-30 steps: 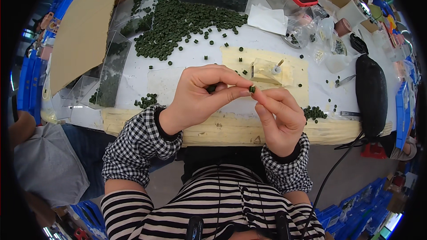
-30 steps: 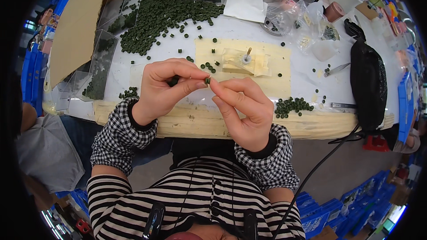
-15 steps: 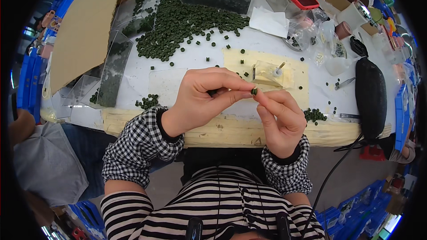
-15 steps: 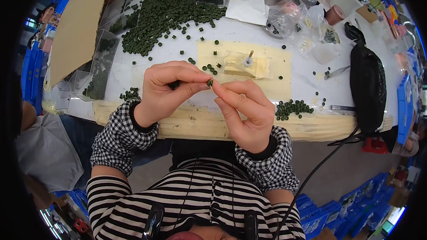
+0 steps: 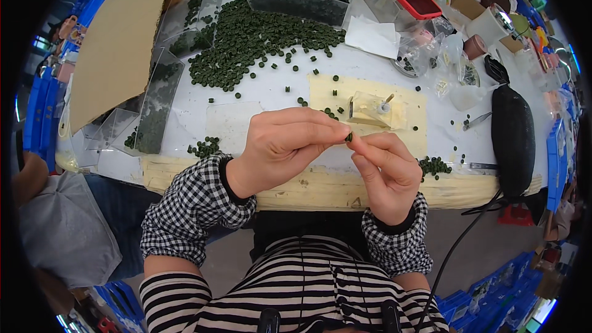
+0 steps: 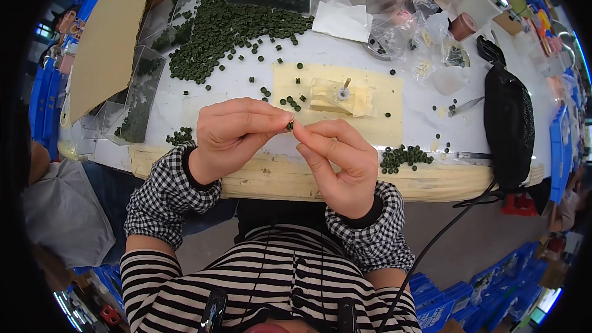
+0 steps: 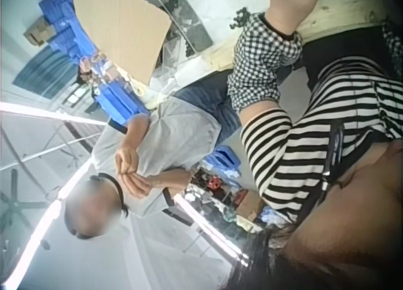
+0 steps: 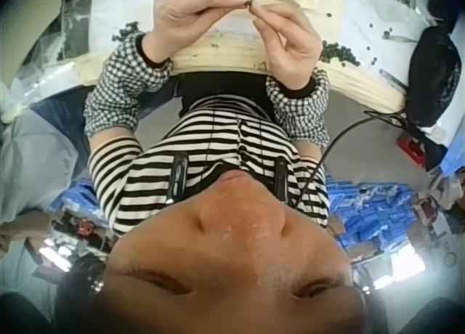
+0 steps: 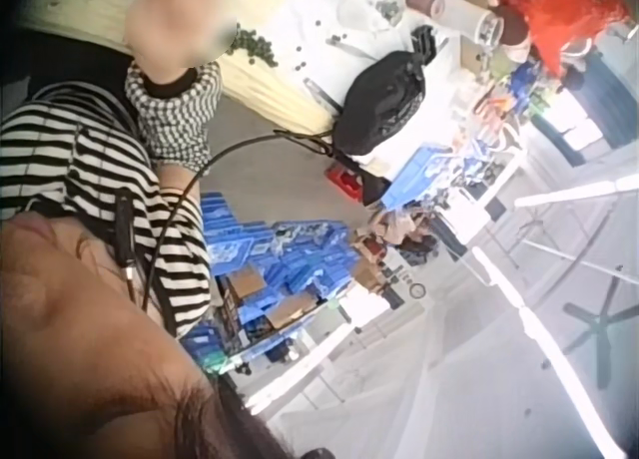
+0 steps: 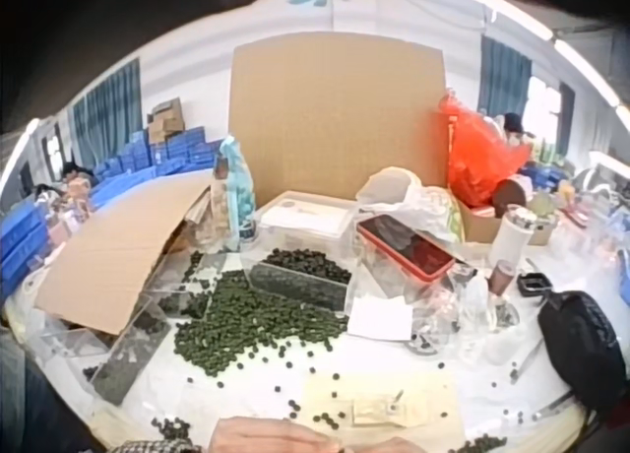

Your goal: Picking small green components from a pile and placing them onto an assembly fixture.

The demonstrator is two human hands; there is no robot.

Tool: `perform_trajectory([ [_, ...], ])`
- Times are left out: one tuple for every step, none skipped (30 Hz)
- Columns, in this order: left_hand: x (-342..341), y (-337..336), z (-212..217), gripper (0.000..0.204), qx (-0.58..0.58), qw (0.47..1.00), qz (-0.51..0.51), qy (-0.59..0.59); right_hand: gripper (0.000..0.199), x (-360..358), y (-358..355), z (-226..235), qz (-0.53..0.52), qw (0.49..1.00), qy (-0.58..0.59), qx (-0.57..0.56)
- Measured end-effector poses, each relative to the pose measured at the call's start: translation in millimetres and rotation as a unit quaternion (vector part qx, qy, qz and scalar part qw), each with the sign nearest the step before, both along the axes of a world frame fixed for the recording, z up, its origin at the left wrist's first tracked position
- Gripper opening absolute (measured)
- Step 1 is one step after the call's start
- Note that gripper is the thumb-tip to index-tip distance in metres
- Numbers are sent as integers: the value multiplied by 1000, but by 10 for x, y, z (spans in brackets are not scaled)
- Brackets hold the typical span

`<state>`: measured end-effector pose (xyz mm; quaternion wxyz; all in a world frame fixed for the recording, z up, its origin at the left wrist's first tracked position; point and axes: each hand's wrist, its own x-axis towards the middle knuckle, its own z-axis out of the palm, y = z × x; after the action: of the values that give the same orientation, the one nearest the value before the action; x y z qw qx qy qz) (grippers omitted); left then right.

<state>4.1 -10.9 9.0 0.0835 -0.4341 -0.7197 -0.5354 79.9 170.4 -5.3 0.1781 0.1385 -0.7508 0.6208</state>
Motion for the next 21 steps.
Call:
perform_trajectory([
  [1,1,3,18,-1,1000,0,-6,30,1,1,3,1,1000,-5,-4],
  [-1,1,6,18,-1,1000,-1,-13,30,-3,0,-4,-3,1000,-1,-4],
  [-4,8,-3,18,6,1000,3,-22,29,-8,-3,-17,-8,1000,3,-5],
  [-7,20,-21,17,13,999,7,-31,29,-13,-7,-23,-12,1000,7,-5],
  [-14,33,-32,17,21,999,10,-40,29,-16,-7,-21,-21,1000,8,0],
  [-15,29,-5,16,-6,996,18,-82,28,-19,-11,-16,-30,999,8,6],
  [-10,14,51,15,-34,991,26,-123,28,-22,-12,-12,-40,999,9,11],
  [-11,-1,79,15,-61,984,34,-164,27,-22,-14,-10,-58,998,8,10],
  [-28,-6,78,14,-79,979,33,-185,27,-17,-16,-8,-76,997,8,9],
  [-56,-8,74,13,-96,973,33,-206,26,-13,-15,-7,-94,996,7,7],
  [-76,-24,81,12,-114,967,34,-226,26,-12,-21,-3,-97,995,4,5],
  [-101,-53,89,11,-156,961,37,-223,26,-12,-27,2,-101,995,2,3],
  [-126,-91,98,10,-199,954,39,-219,26,-13,-32,5,-104,995,0,0],
  [-143,-105,98,9,-239,946,40,-216,26,-13,-29,4,-102,995,1,9],
  [-146,-105,105,10,-252,942,46,-216,26,-14,-27,3,-99,995,2,18],
  [-146,-107,120,11,-265,938,52,-217,26,-14,-25,2,-97,995,3,26],
  [-148,-109,140,12,-278,934,59,-217,27,-14,-25,5,-98,995,3,28],
  [-154,-110,164,14,-243,932,46,-264,27,-13,-23,8,-99,995,3,30],
  [-163,-109,190,15,-207,927,34,-310,27,-11,-22,11,-100,994,3,32],
  [-175,-106,198,17,-170,919,20,-354,27,-8,-19,3,-104,994,4,28],
  [-196,-109,179,19,-68,891,1,-449,27,-5,-15,-8,-108,994,5,25],
])
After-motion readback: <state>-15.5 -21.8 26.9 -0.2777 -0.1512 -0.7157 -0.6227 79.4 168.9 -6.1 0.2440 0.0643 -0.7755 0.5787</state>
